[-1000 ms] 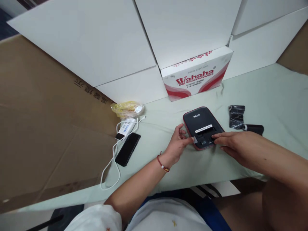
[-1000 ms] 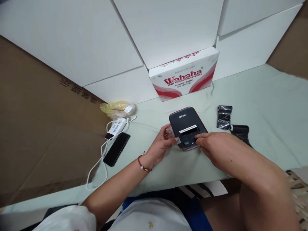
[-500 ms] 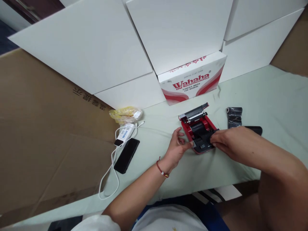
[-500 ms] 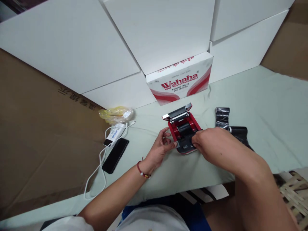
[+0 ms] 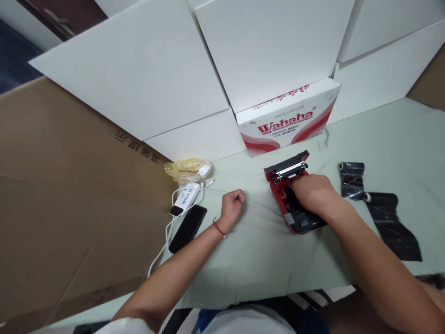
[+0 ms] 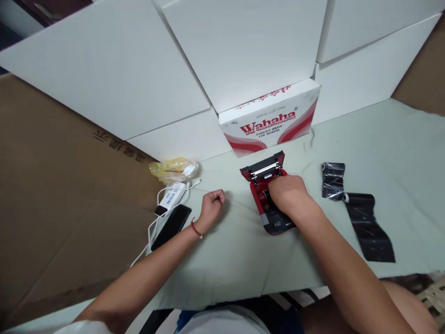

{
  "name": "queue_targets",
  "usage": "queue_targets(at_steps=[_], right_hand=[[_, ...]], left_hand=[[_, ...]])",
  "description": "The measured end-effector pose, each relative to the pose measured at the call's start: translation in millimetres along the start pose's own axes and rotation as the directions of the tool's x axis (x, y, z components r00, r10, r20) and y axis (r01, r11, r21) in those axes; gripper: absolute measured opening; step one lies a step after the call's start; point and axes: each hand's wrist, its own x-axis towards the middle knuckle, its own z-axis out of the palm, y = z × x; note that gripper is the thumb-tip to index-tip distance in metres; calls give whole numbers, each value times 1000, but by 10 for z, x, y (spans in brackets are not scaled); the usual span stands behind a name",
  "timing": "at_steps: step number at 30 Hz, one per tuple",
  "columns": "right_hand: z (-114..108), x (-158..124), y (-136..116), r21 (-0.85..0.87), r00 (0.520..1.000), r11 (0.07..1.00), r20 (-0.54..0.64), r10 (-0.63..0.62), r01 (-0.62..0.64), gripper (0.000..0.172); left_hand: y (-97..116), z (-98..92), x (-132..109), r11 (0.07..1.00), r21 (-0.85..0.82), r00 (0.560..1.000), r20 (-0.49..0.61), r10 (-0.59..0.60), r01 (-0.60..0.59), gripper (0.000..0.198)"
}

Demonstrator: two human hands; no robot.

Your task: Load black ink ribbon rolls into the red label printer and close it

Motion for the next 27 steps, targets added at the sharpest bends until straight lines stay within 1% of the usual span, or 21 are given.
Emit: queue_targets(at_steps=[2, 4, 6, 7, 9, 11, 13, 14, 15, 17, 19, 21, 22, 23, 25, 27], right_hand=[[-33, -41, -17, -8, 1000, 1000, 8, 3, -3, 44], [-66, -149, 2, -18, 999, 1000, -26, -24, 24, 48], [-99, -344, 95, -18, 991, 996, -94, -93, 92, 48], [-115, -475, 179, 3, 981, 989, -133, -144, 146, 46], [-138, -780, 432, 102, 945, 957, -216, -246, 273, 42], [-128, -1081, 776, 232, 903, 898, -313, -295, 374, 44], [-70, -1291, 1139, 287, 892, 884, -377, -249, 369, 45], [-21, -1342, 1296, 310, 906, 890, -368, -212, 334, 45], [37, -1354, 1424, 332, 927, 899, -333, -172, 286, 45], [169, -1266, 1563, 360, 974, 916, -200, -109, 176, 44], [288, -1072, 1552, 342, 994, 933, -59, -97, 111, 42], [365, -849, 1456, 303, 994, 949, 33, -106, 91, 41], [384, -753, 1404, 286, 994, 955, 55, -97, 77, 41], [390, -679, 1366, 275, 995, 959, 52, -80, 63, 42], [379, -614, 1359, 268, 1000, 963, -17, -25, 28, 46], [358, -652, 1460, 268, 993, 962, -86, 77, -51, 44]], left_hand=[[-64, -41, 158, 998, 67, 1000, -11, 10, -10, 17], [-116, -34, 249, 989, 146, 1000, -8, 22, -21, 19], [-163, 6, 273, 978, 208, 999, 5, 36, -37, 20], [-184, 31, 267, 970, 239, 999, 13, 46, -48, 20], [-212, 74, 240, 929, 363, 997, 40, 67, -77, 20], [-219, 98, 217, 845, 526, 995, 76, 70, -100, 22], [-208, 101, 209, 763, 638, 993, 99, 58, -108, 25], [-199, 97, 208, 744, 659, 993, 103, 53, -108, 26], [-190, 91, 209, 734, 670, 993, 106, 54, -111, 26], [-175, 80, 209, 715, 687, 991, 114, 67, -128, 27], [-169, 74, 208, 702, 697, 989, 123, 82, -145, 27], [-171, 74, 207, 695, 702, 988, 128, 89, -154, 26], [-174, 76, 207, 692, 705, 988, 130, 89, -155, 26], [-176, 79, 207, 688, 710, 988, 130, 87, -154, 25], [-181, 86, 208, 681, 717, 989, 123, 84, -147, 25], [-186, 91, 210, 680, 720, 990, 112, 88, -142, 25]])
